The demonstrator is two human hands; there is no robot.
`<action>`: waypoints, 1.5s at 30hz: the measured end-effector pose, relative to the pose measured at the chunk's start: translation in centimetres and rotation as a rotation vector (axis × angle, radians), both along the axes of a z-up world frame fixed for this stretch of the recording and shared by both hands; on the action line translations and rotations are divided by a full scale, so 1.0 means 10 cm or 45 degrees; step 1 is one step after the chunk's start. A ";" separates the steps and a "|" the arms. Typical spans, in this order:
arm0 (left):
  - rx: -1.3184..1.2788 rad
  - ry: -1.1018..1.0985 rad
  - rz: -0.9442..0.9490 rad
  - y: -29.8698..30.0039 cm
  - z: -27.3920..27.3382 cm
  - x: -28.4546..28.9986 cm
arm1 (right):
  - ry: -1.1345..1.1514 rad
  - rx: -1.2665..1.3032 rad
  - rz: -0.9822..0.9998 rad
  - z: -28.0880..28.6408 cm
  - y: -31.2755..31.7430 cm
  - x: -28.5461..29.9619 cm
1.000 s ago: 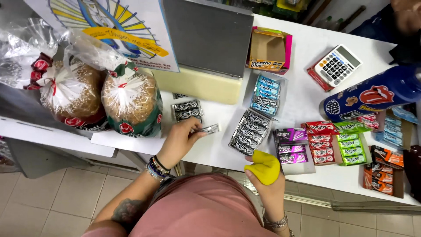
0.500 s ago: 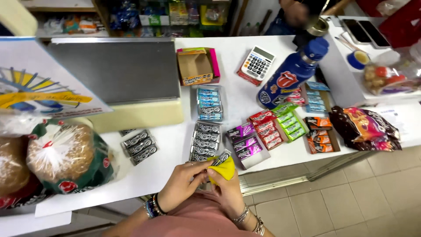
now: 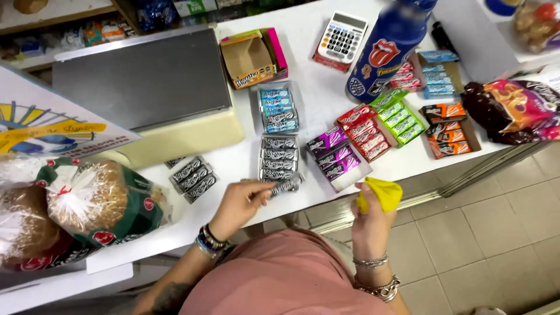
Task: Organizing small candy and gum packets into display boxes on a grocery store checkout counter.
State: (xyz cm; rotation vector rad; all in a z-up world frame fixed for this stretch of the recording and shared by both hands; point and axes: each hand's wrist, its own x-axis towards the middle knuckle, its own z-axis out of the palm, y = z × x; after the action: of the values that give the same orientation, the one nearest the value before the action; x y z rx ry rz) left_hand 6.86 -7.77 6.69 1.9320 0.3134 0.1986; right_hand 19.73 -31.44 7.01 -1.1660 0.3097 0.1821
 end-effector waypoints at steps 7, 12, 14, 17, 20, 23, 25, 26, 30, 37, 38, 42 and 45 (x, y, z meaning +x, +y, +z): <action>0.579 -0.009 0.007 0.48 -0.58 0.33 | 0.027 0.046 0.066 -0.04 -0.11 -0.19; 0.945 -0.185 0.175 0.08 -0.46 0.30 | 0.042 -0.011 0.096 -0.07 -0.14 -0.23; 0.997 -0.215 0.125 -0.16 -0.37 0.26 | 0.021 -0.034 0.099 -0.08 -0.15 -0.23; 1.244 -0.164 0.020 -0.44 -0.36 0.19 | 0.009 -0.033 0.126 -0.09 -0.13 -0.25; 1.328 0.152 -0.031 -0.54 -0.49 0.16 | 0.030 -0.073 0.156 -0.13 -0.09 -0.26; 1.446 0.231 0.016 -0.57 -0.48 0.14 | 0.063 -0.062 0.181 -0.14 -0.06 -0.27; 1.351 0.237 -0.012 -0.56 -0.46 0.16 | 0.019 -0.079 0.207 -0.15 -0.03 -0.26; 1.348 0.248 0.008 -0.54 -0.48 0.18 | 0.018 -0.080 0.229 -0.17 -0.02 -0.25; 1.211 0.171 -0.056 -0.44 -0.51 0.22 | 0.032 -0.089 0.251 -0.21 0.03 -0.23; 1.144 0.143 0.240 0.02 -0.24 -0.11 | -0.075 -0.078 0.372 -0.18 0.17 -0.28; 1.145 0.154 0.268 0.15 -0.30 -0.19 | -0.078 -0.075 0.401 -0.15 0.21 -0.28; 1.231 0.018 0.465 0.40 -0.41 -0.31 | -0.081 -0.117 0.499 -0.09 0.29 -0.31; 1.164 -0.165 0.236 0.18 -0.43 -0.02 | -0.072 -0.107 0.532 -0.10 0.34 -0.30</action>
State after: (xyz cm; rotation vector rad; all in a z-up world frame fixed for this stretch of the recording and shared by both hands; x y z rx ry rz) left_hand 6.66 -5.97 2.39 2.7694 0.3467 0.6784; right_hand 16.70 -28.07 6.05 -1.3081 0.0198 0.5043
